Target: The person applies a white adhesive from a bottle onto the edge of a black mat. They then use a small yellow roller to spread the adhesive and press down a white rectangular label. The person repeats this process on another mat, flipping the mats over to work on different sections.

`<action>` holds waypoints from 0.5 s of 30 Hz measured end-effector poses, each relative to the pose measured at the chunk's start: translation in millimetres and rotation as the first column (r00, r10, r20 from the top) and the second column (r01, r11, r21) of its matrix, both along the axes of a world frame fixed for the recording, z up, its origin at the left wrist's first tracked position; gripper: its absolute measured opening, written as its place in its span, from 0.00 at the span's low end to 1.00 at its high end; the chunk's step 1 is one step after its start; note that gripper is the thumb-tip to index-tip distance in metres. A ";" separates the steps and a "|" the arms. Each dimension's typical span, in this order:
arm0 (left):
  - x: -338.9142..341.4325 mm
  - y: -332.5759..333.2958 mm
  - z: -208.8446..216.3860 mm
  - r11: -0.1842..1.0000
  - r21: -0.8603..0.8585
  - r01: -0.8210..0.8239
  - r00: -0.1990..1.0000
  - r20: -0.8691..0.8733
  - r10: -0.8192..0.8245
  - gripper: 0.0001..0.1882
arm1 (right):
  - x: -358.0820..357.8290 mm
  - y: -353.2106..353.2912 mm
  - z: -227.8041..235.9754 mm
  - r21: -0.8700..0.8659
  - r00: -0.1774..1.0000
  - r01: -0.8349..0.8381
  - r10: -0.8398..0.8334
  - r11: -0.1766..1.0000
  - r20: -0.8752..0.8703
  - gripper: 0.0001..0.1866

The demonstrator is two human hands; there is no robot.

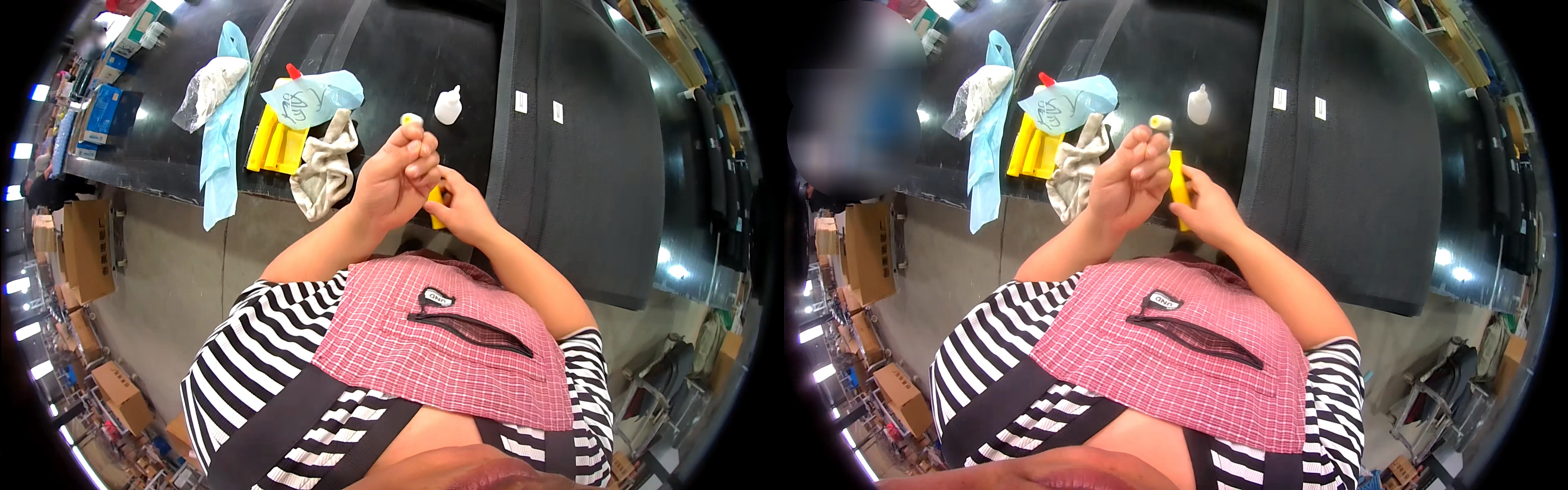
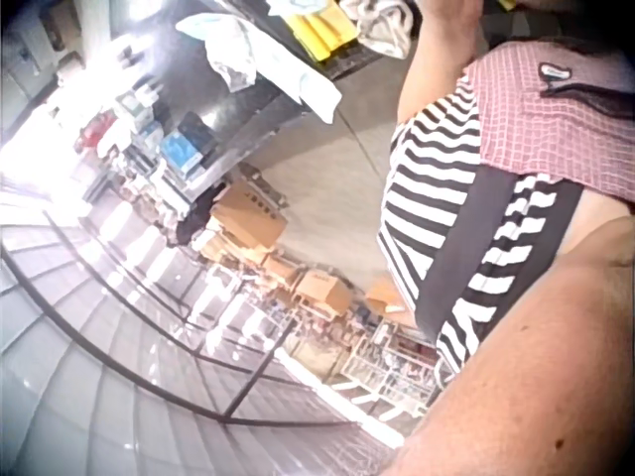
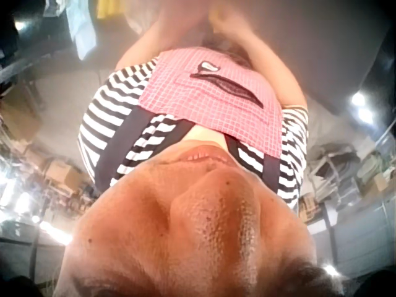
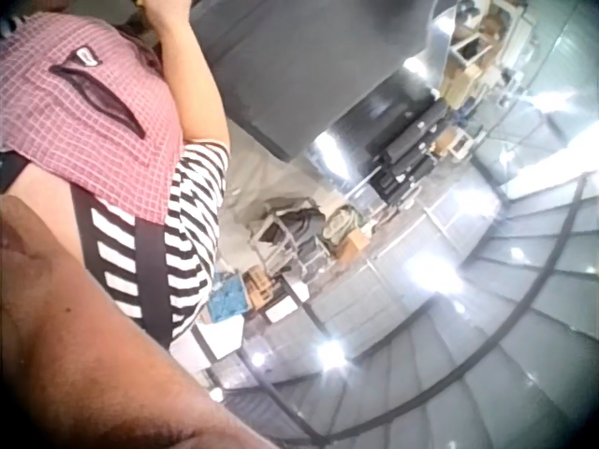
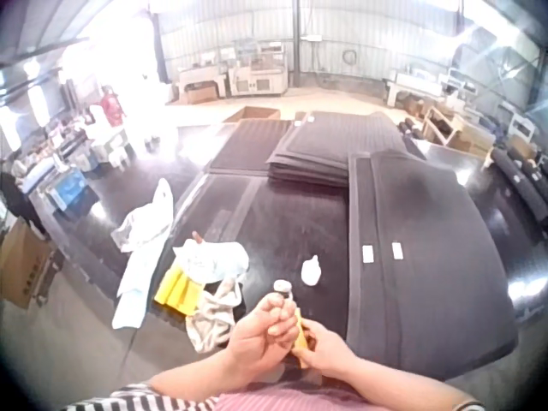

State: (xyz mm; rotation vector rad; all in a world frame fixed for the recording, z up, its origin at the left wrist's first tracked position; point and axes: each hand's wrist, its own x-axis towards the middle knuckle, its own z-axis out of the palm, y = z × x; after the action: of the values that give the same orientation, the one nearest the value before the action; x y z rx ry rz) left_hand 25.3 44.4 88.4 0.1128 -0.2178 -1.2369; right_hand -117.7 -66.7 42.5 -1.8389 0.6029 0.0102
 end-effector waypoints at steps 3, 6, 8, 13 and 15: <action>-7.7 2.9 0.3 0.998 0.061 -0.025 0.981 0.191 0.013 0.06 | 36.7 3.6 -9.5 -0.116 0.984 -0.039 0.059 0.992 0.170 0.30; -20.9 3.3 4.4 0.985 0.171 -0.003 0.891 0.448 -0.075 0.06 | 50.1 -1.2 -51.5 -0.105 0.891 -0.014 0.060 0.994 0.449 0.30; -27.9 3.1 1.2 0.946 0.317 0.069 0.754 0.605 -0.258 0.09 | 49.0 -2.2 -73.8 -0.280 0.880 0.096 0.050 0.955 0.471 0.36; -60.7 -23.2 -19.6 0.928 0.367 -0.059 0.686 0.690 -0.230 0.14 | -41.8 -54.2 -17.5 0.509 0.936 0.083 -0.242 0.857 0.255 0.25; -74.9 -35.5 -29.0 0.860 0.468 -0.201 0.658 0.715 -0.235 0.20 | -102.0 -97.0 20.0 -0.294 0.958 0.245 -0.185 0.924 0.218 0.18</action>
State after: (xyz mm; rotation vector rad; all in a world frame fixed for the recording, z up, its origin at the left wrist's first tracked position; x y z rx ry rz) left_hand -49.7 8.9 59.4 1.1334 -0.6165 -1.1779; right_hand -219.8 -163.7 62.5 -2.0441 0.7023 -0.4262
